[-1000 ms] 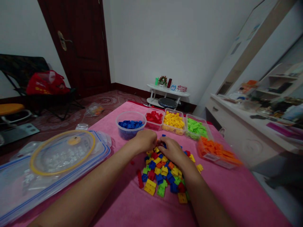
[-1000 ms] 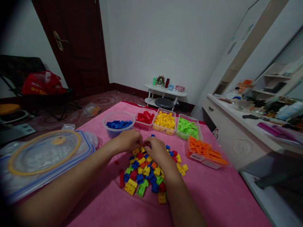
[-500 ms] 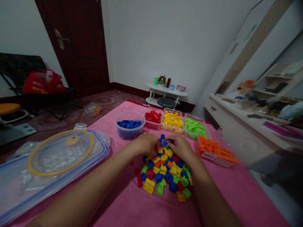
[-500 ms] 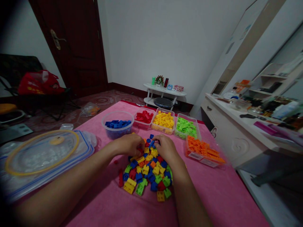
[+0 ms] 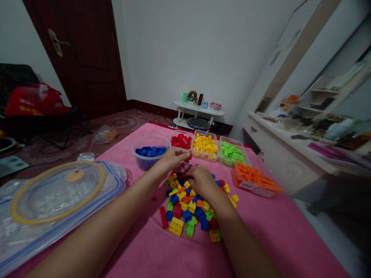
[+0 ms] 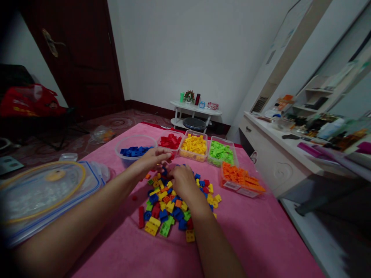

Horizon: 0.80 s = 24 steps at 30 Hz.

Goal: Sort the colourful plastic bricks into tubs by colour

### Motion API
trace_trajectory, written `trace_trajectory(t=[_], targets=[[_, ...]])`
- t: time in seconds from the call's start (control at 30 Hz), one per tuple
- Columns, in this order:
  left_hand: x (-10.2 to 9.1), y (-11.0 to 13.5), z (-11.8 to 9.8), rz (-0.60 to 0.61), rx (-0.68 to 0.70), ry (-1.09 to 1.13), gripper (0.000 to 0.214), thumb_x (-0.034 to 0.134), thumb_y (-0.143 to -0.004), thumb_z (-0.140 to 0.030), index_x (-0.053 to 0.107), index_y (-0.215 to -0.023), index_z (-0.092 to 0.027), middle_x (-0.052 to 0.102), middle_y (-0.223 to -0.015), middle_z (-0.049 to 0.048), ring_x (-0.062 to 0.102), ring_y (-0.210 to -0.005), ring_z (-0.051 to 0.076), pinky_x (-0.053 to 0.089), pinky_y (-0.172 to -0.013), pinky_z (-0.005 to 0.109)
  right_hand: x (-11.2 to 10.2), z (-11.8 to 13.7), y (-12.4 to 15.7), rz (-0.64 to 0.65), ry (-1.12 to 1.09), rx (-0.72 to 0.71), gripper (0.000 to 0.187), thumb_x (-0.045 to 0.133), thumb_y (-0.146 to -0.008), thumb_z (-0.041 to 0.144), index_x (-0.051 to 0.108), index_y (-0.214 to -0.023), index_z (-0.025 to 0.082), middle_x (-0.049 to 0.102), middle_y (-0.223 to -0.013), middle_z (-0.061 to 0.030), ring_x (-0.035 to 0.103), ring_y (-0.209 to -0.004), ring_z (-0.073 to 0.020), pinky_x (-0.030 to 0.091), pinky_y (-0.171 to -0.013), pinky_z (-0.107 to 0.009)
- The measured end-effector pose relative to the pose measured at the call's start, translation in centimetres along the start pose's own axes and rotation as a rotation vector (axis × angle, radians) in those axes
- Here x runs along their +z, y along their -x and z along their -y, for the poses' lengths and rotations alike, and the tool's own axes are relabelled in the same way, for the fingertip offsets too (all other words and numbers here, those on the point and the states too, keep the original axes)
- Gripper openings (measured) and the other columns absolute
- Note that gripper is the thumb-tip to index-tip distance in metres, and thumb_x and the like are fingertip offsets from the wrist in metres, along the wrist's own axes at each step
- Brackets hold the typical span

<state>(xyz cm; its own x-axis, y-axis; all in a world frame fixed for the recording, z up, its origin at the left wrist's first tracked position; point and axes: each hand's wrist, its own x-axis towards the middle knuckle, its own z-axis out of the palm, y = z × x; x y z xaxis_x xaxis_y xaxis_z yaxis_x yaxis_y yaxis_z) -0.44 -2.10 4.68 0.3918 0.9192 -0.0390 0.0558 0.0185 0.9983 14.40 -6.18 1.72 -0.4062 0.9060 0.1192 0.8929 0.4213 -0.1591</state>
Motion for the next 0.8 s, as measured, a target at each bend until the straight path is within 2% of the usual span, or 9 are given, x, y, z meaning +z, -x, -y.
trace_trajectory(t=[0.1, 0.23, 0.3, 0.43, 0.63, 0.8], targets=[[-0.1, 0.1, 0.0, 0.001, 0.015, -0.002, 0.029, 0.061, -0.077, -0.042, 0.056, -0.077, -0.014, 0.057, -0.062, -0.0014, 0.053, -0.050, 0.007, 0.042, -0.045, 0.016, -1.2, -0.7, 0.4, -0.083, -0.041, 0.044, 0.031, 0.053, -0.077, 0.014, 0.071, -0.100, 0.024, 0.070, -0.100, -0.0031, 0.060, -0.095, -0.0198, 0.040, -0.085, -0.030], [-0.1, 0.0, 0.1, -0.010, 0.014, -0.129, 0.026, 0.062, -0.076, -0.039, 0.055, -0.072, -0.014, 0.058, -0.060, -0.0021, 0.052, -0.046, 0.007, 0.038, -0.041, 0.015, -4.0, -4.0, 1.9, -0.226, -0.033, 0.292, 0.031, 0.054, -0.080, 0.022, 0.069, -0.106, 0.024, 0.068, -0.106, -0.0052, 0.061, -0.093, -0.0212, 0.044, -0.078, -0.030], [0.1, 0.0, 0.1, -0.023, -0.001, -0.188, 0.021, 0.063, -0.076, -0.032, 0.053, -0.070, -0.014, 0.056, -0.055, -0.0034, 0.051, -0.043, 0.007, 0.038, -0.040, 0.016, -5.0, -5.9, 2.8, -0.194, 0.027, 0.409, 0.031, 0.057, -0.077, 0.022, 0.069, -0.105, 0.023, 0.069, -0.101, -0.0069, 0.062, -0.088, -0.0232, 0.045, -0.073, -0.032], [0.7, 0.2, -0.3, 0.004, -0.063, -0.124, 0.005, 0.058, -0.075, -0.012, 0.053, -0.075, -0.014, 0.058, -0.054, -0.0036, 0.057, -0.047, 0.009, 0.045, -0.045, 0.018, -4.7, -7.7, 4.2, 0.032, 0.156, 0.554, 0.036, 0.061, -0.069, 0.008, 0.071, -0.102, 0.020, 0.070, -0.097, -0.0110, 0.065, -0.086, -0.0257, 0.046, -0.069, -0.032], [1.1, 0.5, -0.5, 0.085, -0.165, 0.228, 0.015, 0.065, -0.070, -0.012, 0.055, -0.080, -0.013, 0.065, -0.072, 0.0020, 0.061, -0.056, 0.009, 0.048, -0.048, 0.018, -3.4, -5.8, 3.7, 0.177, 0.320, 0.665, 0.024, 0.056, -0.073, 0.011, 0.072, -0.090, 0.018, 0.069, -0.099, -0.0154, 0.065, -0.093, -0.0306, 0.046, -0.066, -0.034], [1.4, 0.4, 0.2, 0.151, -0.255, 0.432, 0.013, 0.064, -0.069, -0.009, 0.055, -0.079, -0.012, 0.068, -0.080, 0.0070, 0.063, -0.055, 0.009, 0.049, -0.048, 0.017, -4.6, -5.4, 3.7, 0.154, 0.296, 0.684, 0.020, 0.054, -0.075, 0.014, 0.072, -0.085, 0.017, 0.069, -0.093, -0.0129, 0.065, -0.087, -0.0263, 0.042, -0.063, -0.029]])
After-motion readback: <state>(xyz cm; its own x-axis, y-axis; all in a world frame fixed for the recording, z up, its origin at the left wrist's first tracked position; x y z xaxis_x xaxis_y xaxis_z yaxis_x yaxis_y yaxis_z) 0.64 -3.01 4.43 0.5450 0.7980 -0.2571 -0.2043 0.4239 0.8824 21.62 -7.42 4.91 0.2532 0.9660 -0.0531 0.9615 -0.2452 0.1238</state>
